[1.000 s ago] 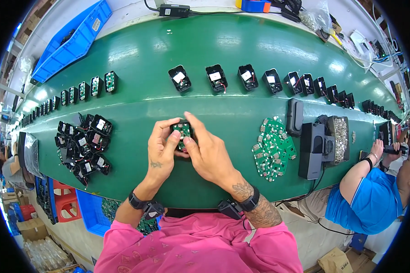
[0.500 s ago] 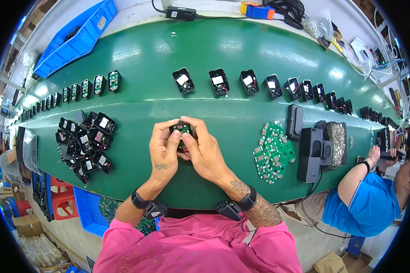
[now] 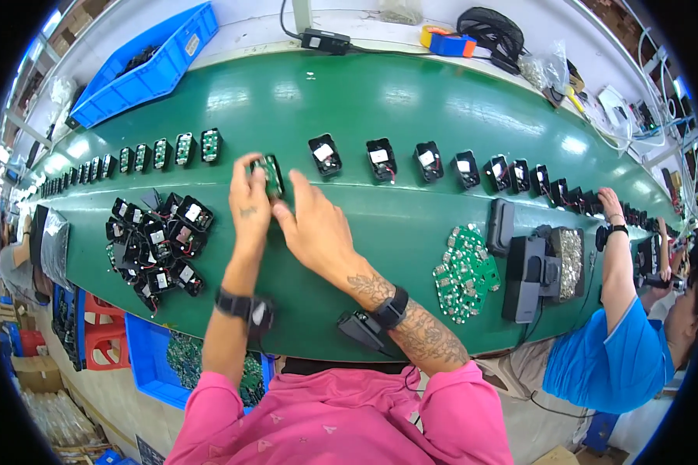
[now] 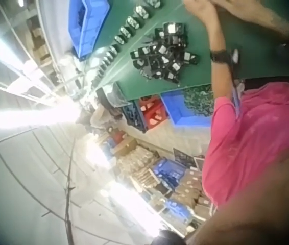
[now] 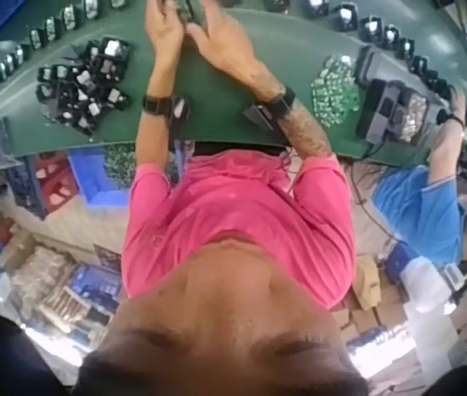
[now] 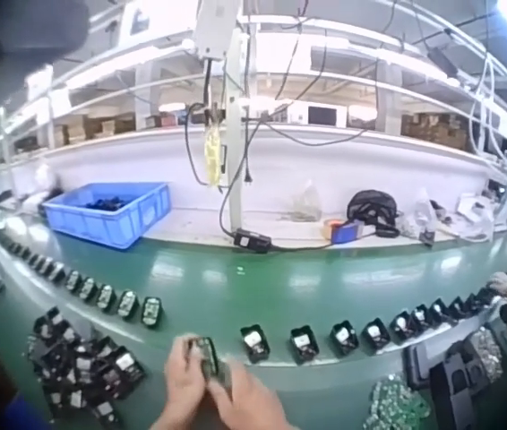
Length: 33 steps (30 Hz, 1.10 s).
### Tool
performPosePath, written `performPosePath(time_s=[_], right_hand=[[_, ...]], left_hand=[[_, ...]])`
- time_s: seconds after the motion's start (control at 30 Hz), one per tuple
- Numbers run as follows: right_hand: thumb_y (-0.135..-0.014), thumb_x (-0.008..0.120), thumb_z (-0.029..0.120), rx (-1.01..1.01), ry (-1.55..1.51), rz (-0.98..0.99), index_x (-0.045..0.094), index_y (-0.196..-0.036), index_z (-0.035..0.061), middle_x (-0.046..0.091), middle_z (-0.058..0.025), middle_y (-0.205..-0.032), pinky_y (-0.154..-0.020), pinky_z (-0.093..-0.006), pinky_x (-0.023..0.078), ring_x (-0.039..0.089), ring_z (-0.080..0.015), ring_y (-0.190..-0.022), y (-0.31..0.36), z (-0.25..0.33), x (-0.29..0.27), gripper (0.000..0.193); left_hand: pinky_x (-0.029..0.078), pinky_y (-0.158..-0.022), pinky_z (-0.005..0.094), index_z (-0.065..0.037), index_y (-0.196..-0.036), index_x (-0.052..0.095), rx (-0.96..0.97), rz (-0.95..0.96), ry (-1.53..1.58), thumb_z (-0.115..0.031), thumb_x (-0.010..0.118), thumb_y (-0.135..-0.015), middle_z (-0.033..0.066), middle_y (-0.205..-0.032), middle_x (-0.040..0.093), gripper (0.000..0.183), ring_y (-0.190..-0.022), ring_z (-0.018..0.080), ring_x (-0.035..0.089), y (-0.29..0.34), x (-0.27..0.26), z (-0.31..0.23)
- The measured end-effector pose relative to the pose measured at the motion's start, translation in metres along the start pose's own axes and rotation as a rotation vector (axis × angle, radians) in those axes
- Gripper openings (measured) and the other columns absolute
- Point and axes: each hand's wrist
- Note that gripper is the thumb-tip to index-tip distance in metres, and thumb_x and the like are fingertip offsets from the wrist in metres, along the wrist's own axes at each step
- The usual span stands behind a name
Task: The person picks up a black casing and a green circuit board by hand, fits the board into the casing, and presses them together. After assembling the unit, the person places it onto the conveyor belt and repeats the process.
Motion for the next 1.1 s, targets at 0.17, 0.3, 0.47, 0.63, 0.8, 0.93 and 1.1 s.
performPosePath(time_s=[0.17, 0.3, 0.47, 0.63, 0.8, 0.93, 1.1], right_hand=[[-0.089, 0.068, 0.017, -0.065, -0.023, 0.076, 0.065, -0.104, -0.0021, 0.066, -0.0168, -0.089, -0.072, -0.0415, 0.053, 0.065, -0.0341, -0.078, 0.057, 0.003, -0.040, 0.024], [-0.087, 0.071, 0.012, -0.041, 0.186, -0.127, 0.067, -0.097, -0.0011, 0.065, -0.0157, -0.085, -0.069, -0.0397, 0.052, 0.065, -0.0332, -0.077, 0.098, -0.020, -0.105, 0.017], [-0.082, 0.076, 0.014, 0.289, 0.460, -0.202, 0.065, -0.100, -0.0002, 0.063, -0.0146, -0.089, -0.070, -0.0394, 0.051, 0.064, -0.0332, -0.081, 0.154, -0.063, -0.180, 0.026], [-0.078, 0.079, 0.015, 0.369, 0.511, -0.112, 0.063, -0.106, 0.0022, 0.059, -0.0133, -0.098, -0.080, -0.0432, 0.049, 0.059, -0.0350, -0.097, 0.162, -0.056, -0.165, 0.034], [-0.079, 0.077, 0.009, 0.194, 0.529, -0.114, 0.063, -0.105, 0.0023, 0.059, -0.0127, -0.092, -0.079, -0.0421, 0.048, 0.059, -0.0329, -0.094, 0.155, -0.063, -0.158, 0.030], [-0.084, 0.074, 0.009, 0.108, 0.575, -0.261, 0.063, -0.107, 0.0013, 0.059, -0.0109, -0.083, -0.063, -0.0349, 0.049, 0.059, -0.0234, -0.070, 0.141, -0.066, -0.154, 0.026], [-0.096, 0.060, 0.004, 0.428, -0.526, -0.200, 0.060, -0.120, -0.0009, 0.057, -0.0012, -0.083, -0.042, -0.0193, 0.040, 0.055, -0.0047, -0.056, 0.096, -0.026, -0.150, 0.025]], left_hand=[[0.052, -0.042, 0.0309, -0.012, -0.127, 0.052, -0.205, 0.070, 0.014, -0.016, 0.043, -0.104, 0.0148, -0.088, 0.067, 0.026, -0.050, 0.0225, 0.066, -0.067, 0.024, 0.010], [0.057, -0.060, 0.0401, -0.017, -0.130, 0.056, 0.097, -0.030, -0.515, -0.027, 0.047, -0.103, 0.0136, -0.086, 0.069, 0.031, -0.058, 0.0272, 0.069, -0.097, -0.001, 0.065], [0.048, -0.099, 0.0459, -0.008, -0.142, 0.049, 0.399, 0.017, -0.558, -0.032, 0.064, -0.092, 0.0203, -0.136, 0.056, 0.058, -0.119, 0.0395, 0.058, -0.046, 0.011, -0.004], [0.047, -0.102, 0.0433, -0.008, -0.144, 0.045, 0.389, 0.335, -0.463, -0.032, 0.079, -0.077, 0.0187, -0.151, 0.043, 0.079, -0.126, 0.0386, 0.054, -0.017, 0.029, -0.043], [0.051, -0.093, 0.0381, -0.007, -0.134, 0.058, 0.379, 0.376, -0.373, -0.030, 0.082, -0.075, 0.0148, -0.130, 0.059, 0.068, -0.109, 0.0317, 0.063, -0.031, 0.042, -0.022], [0.058, -0.076, 0.0296, -0.009, -0.131, 0.064, 0.226, 0.368, 0.143, -0.021, 0.076, -0.086, 0.0115, -0.131, 0.049, 0.048, -0.090, 0.0178, 0.067, -0.016, 0.031, -0.007], [0.062, -0.068, 0.0275, -0.007, -0.120, 0.071, -0.192, 0.558, 0.711, -0.023, 0.072, -0.091, 0.0124, -0.133, 0.040, 0.033, -0.097, 0.0156, 0.060, 0.036, 0.015, -0.035]])
Point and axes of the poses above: each hand's wrist, its own y-axis away from the middle knuckle, its own x-axis out of the palm, z = x × y
